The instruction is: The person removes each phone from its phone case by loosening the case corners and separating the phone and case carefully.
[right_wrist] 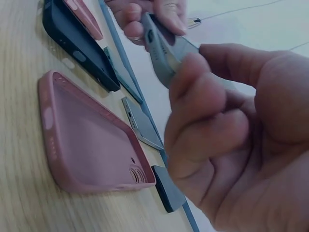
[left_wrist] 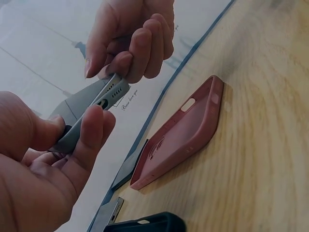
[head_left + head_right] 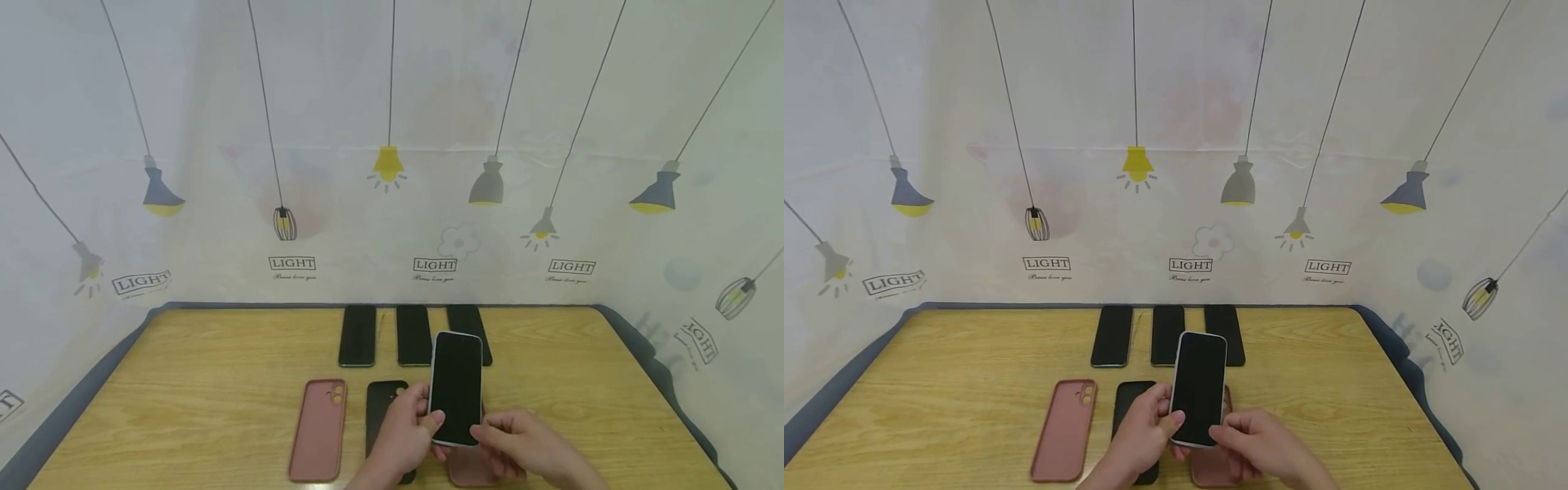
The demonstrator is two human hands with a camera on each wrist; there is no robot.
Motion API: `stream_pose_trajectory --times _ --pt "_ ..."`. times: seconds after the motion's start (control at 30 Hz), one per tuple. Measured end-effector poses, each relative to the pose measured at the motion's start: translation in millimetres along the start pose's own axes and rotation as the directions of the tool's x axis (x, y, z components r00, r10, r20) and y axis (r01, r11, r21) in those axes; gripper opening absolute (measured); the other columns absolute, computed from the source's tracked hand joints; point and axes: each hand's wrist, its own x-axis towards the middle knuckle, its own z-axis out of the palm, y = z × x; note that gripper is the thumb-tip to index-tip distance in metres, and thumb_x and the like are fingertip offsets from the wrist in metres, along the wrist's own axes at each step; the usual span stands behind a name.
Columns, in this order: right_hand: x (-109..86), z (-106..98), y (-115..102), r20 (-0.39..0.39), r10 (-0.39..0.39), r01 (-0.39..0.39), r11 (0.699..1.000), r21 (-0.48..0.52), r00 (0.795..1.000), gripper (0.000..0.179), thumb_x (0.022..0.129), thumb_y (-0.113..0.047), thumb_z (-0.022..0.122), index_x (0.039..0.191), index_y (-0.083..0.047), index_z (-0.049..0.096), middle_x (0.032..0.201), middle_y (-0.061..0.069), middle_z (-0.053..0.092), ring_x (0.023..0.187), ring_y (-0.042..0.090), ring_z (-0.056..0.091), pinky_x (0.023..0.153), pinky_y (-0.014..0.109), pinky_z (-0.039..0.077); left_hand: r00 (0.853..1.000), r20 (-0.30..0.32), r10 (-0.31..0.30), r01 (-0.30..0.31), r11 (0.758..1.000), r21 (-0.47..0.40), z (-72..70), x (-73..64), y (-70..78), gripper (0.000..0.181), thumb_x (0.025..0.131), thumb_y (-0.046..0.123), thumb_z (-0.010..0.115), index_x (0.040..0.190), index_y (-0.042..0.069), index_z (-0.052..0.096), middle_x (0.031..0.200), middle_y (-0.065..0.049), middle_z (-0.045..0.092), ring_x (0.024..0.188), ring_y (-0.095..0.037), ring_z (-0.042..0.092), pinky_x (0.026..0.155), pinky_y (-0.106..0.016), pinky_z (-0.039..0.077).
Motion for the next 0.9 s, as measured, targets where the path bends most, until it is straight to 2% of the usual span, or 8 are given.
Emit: stream_pose_trajectory --times 0.23,0.4,0.47,0.57,0.67,0.8,0.9 --pt "3.3 8.0 -1.8 -0.098 0.052 -0.056 0.998 -0.041 0.994 0.055 0.107 -0.036 0.057 0.083 0.014 0.056 0.059 0.0 0.054 0.047 0.008 0.044 0.043 0.02 0.031 0.999 0.037 0.017 -0.018 1.0 0.004 -2.7 -1.1 1.7 0.017 0.101 -0.005 0.058 0.118 -0.003 0.059 0.091 -0.015 0.074 0.054 -0.021 0.064 0.054 -0.047 0.06" --pt "6.3 15.3 -2.3 -0.141 0.046 -0.054 0.997 -0.053 0.989 0.055 0.106 -0.036 0.059 0.083 0.014 0.059 0.057 0.001 0.053 0.046 0.008 0.042 0.043 0.02 0.029 0.998 0.049 0.024 -0.025 1.0 0.008 -5.5 -1.5 2.5 0.017 0.101 -0.005 0.057 0.118 -0.004 0.059 0.09 -0.015 0.074 0.053 -0.019 0.064 0.055 -0.052 0.059" --pt "7.5 17.7 -2.9 -0.151 0.034 -0.043 0.997 -0.06 0.988 0.051 0.106 -0.036 0.059 0.087 0.011 0.065 0.057 0.002 0.053 0.046 0.008 0.042 0.043 0.021 0.029 0.998 0.054 0.03 -0.03 0.999 0.017 -6.6 -1.5 3.5 0.016 0.101 -0.005 0.058 0.117 -0.005 0.06 0.09 -0.015 0.074 0.053 -0.019 0.064 0.055 -0.052 0.059" --pt "9.4 20.0 -4.1 -0.167 0.025 -0.037 0.997 -0.066 0.986 0.043 0.105 -0.035 0.06 0.1 0.005 0.073 0.058 0.002 0.053 0.046 0.009 0.043 0.044 0.02 0.03 0.997 0.063 0.034 -0.035 0.999 0.012 -6.7 -1.4 5.1 0.015 0.101 -0.004 0.058 0.116 -0.005 0.06 0.089 -0.015 0.074 0.054 -0.02 0.064 0.053 -0.044 0.06" --pt "10.5 21.3 -4.6 -0.183 0.025 -0.038 0.997 -0.071 0.983 0.038 0.105 -0.036 0.061 0.108 -0.001 0.076 0.058 0.002 0.053 0.047 0.009 0.044 0.043 0.019 0.031 0.997 0.068 0.024 -0.023 1.0 -0.007 -5.1 -1.4 6.0 0.015 0.101 -0.004 0.057 0.116 -0.004 0.06 0.09 -0.015 0.074 0.054 -0.02 0.064 0.051 -0.033 0.058" --pt "10.5 22.4 -4.4 -0.192 0.024 -0.038 0.997 -0.071 0.981 0.037 0.104 -0.036 0.062 0.106 -0.001 0.075 0.058 0.001 0.054 0.047 0.009 0.045 0.043 0.019 0.032 0.998 0.059 0.012 -0.011 1.0 -0.019 -3.0 -1.7 5.2 0.016 0.101 -0.005 0.057 0.117 -0.005 0.059 0.092 -0.016 0.074 0.054 -0.023 0.065 0.051 -0.036 0.059" --pt "10.1 22.4 -3.6 -0.204 0.024 -0.04 0.996 -0.076 0.979 0.036 0.104 -0.035 0.063 0.103 -0.001 0.075 0.059 0.001 0.054 0.048 0.01 0.046 0.044 0.019 0.034 0.999 0.049 0.02 -0.019 0.999 -0.034 -2.0 -1.6 2.7 0.017 0.101 -0.006 0.057 0.118 -0.006 0.059 0.094 -0.017 0.074 0.057 -0.032 0.067 0.052 -0.041 0.059"
